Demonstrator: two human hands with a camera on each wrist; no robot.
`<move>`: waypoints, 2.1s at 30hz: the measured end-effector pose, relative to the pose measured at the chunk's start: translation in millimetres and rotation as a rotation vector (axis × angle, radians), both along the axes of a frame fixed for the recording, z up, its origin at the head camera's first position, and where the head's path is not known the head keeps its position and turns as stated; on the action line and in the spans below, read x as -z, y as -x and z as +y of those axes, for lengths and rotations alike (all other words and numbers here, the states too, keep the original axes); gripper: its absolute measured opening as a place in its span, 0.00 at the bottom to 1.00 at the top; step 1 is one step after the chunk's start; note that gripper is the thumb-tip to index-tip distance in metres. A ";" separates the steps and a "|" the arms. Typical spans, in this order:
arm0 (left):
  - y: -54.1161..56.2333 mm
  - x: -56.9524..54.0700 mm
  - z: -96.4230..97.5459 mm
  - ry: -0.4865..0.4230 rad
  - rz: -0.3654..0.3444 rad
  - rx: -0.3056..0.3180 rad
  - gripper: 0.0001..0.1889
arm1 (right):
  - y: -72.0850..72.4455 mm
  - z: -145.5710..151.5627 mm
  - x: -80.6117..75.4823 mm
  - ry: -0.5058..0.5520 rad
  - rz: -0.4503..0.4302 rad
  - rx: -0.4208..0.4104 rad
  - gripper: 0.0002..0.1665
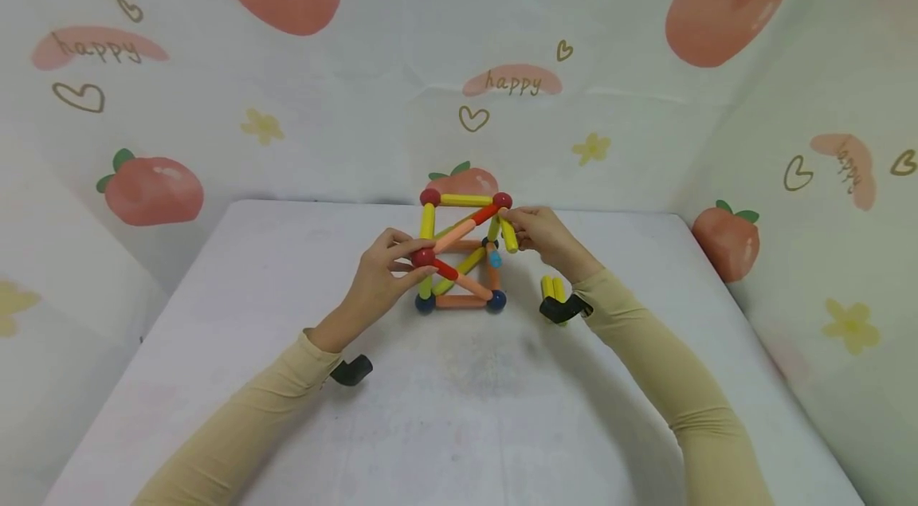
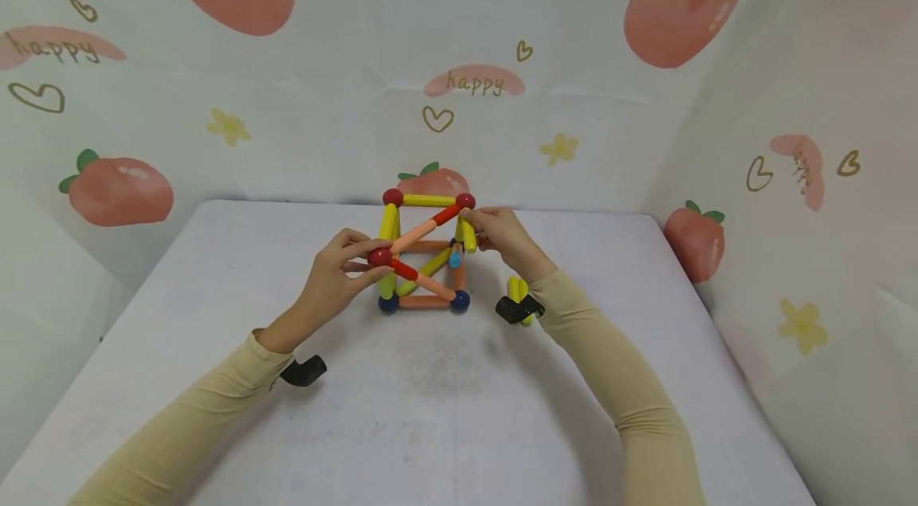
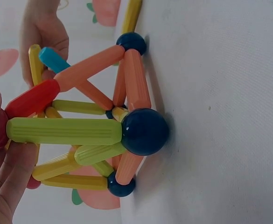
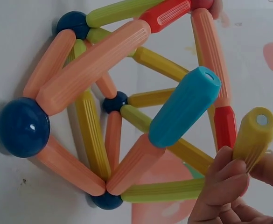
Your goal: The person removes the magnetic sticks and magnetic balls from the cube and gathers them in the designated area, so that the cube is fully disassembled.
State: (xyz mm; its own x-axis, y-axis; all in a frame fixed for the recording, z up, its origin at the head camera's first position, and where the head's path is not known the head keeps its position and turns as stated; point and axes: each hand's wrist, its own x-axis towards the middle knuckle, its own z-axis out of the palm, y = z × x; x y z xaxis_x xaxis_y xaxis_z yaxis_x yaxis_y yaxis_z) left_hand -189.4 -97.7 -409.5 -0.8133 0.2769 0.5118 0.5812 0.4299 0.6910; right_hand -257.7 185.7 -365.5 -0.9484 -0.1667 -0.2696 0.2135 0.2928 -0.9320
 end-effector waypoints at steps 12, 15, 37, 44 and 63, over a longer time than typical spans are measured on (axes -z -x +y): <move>1.1 -1.6 0.2 0.007 -0.001 0.013 0.22 | -4.9 7.3 1.4 -0.032 0.024 -0.009 0.20; 1.0 -1.8 0.0 0.011 -0.003 0.010 0.22 | -7.4 12.3 -1.1 -0.076 0.040 -0.023 0.22; 0.0 -2.3 -1.1 0.016 -0.020 -0.003 0.22 | -32.6 56.6 33.0 -0.251 0.057 -0.129 0.29; 0.4 -1.2 -0.6 0.009 0.000 0.000 0.22 | -38.3 64.5 51.4 -0.297 0.157 -0.138 0.25; -0.6 -0.7 0.6 0.005 -0.015 -0.006 0.22 | -41.3 72.3 65.5 -0.468 0.311 -0.126 0.17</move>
